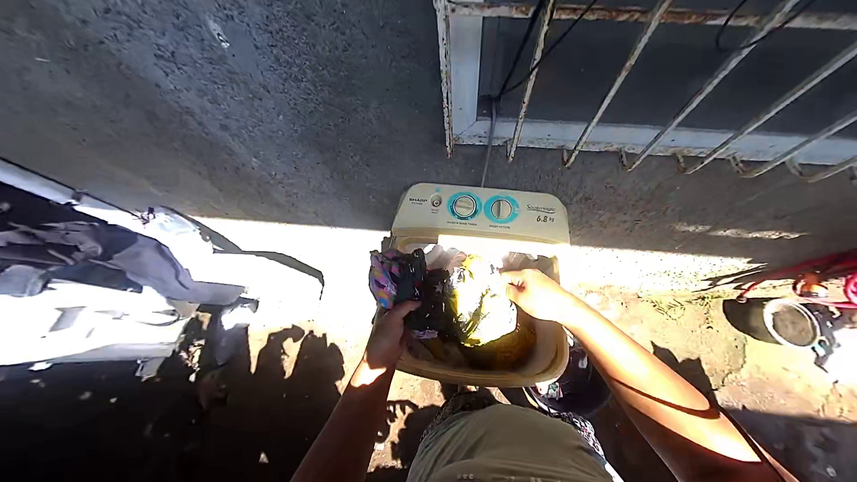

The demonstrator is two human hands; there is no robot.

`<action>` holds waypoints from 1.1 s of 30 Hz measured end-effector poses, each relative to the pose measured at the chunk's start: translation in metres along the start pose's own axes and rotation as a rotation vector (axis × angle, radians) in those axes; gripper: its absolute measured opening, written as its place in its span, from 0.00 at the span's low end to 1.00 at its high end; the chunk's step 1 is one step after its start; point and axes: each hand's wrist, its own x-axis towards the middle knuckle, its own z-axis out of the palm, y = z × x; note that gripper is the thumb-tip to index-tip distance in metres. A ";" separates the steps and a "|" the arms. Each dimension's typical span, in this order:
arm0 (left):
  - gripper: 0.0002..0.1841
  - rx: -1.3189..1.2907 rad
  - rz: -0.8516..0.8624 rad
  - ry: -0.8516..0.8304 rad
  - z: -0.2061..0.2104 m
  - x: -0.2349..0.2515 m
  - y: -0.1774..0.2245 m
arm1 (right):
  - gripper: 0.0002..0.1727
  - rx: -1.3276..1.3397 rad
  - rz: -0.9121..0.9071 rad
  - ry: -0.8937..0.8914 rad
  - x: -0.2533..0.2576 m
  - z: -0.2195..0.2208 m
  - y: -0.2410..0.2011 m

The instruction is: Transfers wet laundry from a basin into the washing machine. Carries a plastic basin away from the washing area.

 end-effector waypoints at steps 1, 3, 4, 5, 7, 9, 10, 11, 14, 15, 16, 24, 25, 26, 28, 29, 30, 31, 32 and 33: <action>0.15 0.020 -0.005 0.024 -0.002 0.001 -0.003 | 0.15 -0.060 0.069 -0.038 -0.004 -0.005 0.001; 0.17 0.028 0.007 0.033 -0.004 0.007 -0.003 | 0.17 0.002 0.082 -0.051 -0.013 -0.015 0.002; 0.17 0.031 0.009 0.028 -0.003 0.008 -0.001 | 0.17 0.062 0.064 -0.061 -0.018 -0.020 0.001; 0.17 0.038 0.005 0.026 -0.001 0.006 -0.001 | 0.17 0.099 0.050 -0.068 -0.023 -0.023 0.002; 0.17 0.053 -0.015 0.032 0.000 0.004 -0.001 | 0.14 0.187 0.019 -0.076 -0.032 -0.025 0.006; 0.19 0.076 -0.012 0.030 0.000 0.006 0.000 | 0.14 0.406 -0.011 -0.079 -0.036 -0.027 0.009; 0.20 0.085 -0.010 0.027 0.001 0.007 0.001 | 0.14 0.510 -0.030 -0.053 -0.039 -0.027 0.009; 0.21 0.086 -0.006 0.023 0.002 0.007 0.002 | 0.13 0.613 -0.056 -0.014 -0.043 -0.026 0.009; 0.19 0.077 0.003 -0.010 0.003 0.007 0.004 | 0.17 0.411 0.008 -0.009 -0.045 -0.029 0.008; 0.20 0.072 0.005 -0.024 0.001 0.007 0.005 | 0.22 0.156 0.104 -0.008 -0.043 -0.028 0.005; 0.20 0.070 0.009 -0.040 0.000 0.008 0.006 | 0.23 -0.021 0.178 0.027 -0.040 -0.024 0.003; 0.23 0.190 0.041 -0.322 0.013 -0.003 0.017 | 0.35 0.024 -0.017 -0.026 0.007 0.038 -0.023; 0.23 0.232 0.049 -0.340 0.016 -0.003 0.018 | 0.24 0.028 -0.027 -0.035 0.007 0.039 -0.022; 0.24 0.294 0.056 -0.343 0.018 -0.001 0.019 | 0.15 0.063 -0.034 -0.013 0.003 0.034 -0.021; 0.27 0.434 0.075 -0.298 0.017 0.005 0.016 | 0.08 0.228 -0.083 0.101 -0.012 0.017 -0.010; 0.29 0.511 0.073 -0.255 0.014 0.008 0.012 | 0.07 0.313 -0.096 0.162 -0.021 0.008 -0.004; 0.32 0.589 0.056 -0.206 0.009 0.011 0.006 | 0.07 0.369 -0.093 0.221 -0.029 -0.001 0.001; 0.35 0.661 0.030 -0.157 0.005 0.015 0.000 | 0.06 0.392 -0.098 0.287 -0.035 -0.008 0.004; 0.37 0.732 0.001 -0.133 0.001 0.018 -0.003 | 0.06 0.373 -0.103 0.337 -0.040 -0.013 0.006; 0.38 0.805 -0.010 -0.129 -0.003 0.022 -0.007 | 0.07 0.284 -0.107 0.351 -0.042 -0.018 0.007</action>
